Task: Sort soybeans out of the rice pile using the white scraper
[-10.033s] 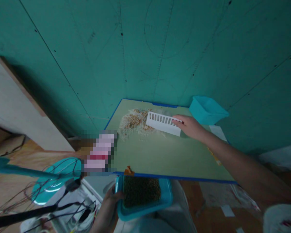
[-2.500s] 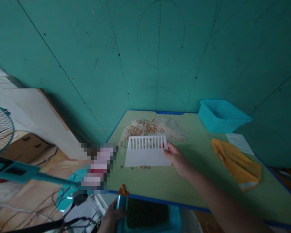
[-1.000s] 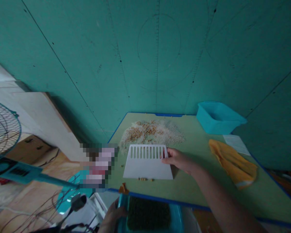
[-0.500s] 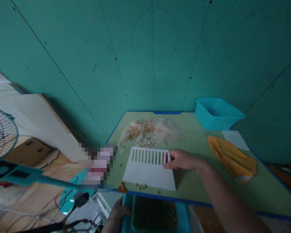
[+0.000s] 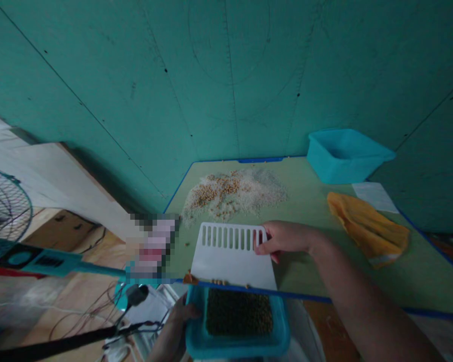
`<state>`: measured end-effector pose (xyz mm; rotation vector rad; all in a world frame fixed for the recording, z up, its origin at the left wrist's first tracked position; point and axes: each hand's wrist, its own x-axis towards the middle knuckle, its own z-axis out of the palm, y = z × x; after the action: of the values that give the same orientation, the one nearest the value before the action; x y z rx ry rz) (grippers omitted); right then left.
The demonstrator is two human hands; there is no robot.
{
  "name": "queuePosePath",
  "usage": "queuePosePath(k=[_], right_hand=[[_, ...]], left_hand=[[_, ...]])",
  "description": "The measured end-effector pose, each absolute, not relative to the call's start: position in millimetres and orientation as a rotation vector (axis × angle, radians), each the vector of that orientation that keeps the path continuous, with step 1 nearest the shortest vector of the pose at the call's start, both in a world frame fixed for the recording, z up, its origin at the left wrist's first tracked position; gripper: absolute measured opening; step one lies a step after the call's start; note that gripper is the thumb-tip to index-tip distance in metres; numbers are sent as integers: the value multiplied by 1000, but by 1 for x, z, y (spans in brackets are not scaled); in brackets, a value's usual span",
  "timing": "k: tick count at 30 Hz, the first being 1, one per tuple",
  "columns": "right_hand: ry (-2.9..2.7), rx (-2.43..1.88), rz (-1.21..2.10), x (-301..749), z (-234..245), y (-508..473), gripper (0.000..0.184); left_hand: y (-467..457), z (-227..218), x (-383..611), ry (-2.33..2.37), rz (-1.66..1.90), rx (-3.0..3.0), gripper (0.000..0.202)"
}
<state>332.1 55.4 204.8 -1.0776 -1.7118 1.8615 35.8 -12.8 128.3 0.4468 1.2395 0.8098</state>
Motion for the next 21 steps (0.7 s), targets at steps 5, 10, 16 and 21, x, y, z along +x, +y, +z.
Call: queuePosePath(k=[5, 10, 16, 21], right_hand=[[-1701, -1157, 1903, 335, 209, 55, 6], [-1744, -1141, 1897, 334, 217, 52, 5], [-1721, -1099, 1935, 334, 217, 52, 6], [-1711, -1105, 1954, 334, 218, 52, 6]], left_hand=[[-19, 143, 44, 1225, 819, 433, 32], [-19, 133, 36, 1206, 810, 394, 34], [-22, 143, 42, 1267, 820, 433, 41], [-18, 154, 48, 1271, 832, 401, 52]])
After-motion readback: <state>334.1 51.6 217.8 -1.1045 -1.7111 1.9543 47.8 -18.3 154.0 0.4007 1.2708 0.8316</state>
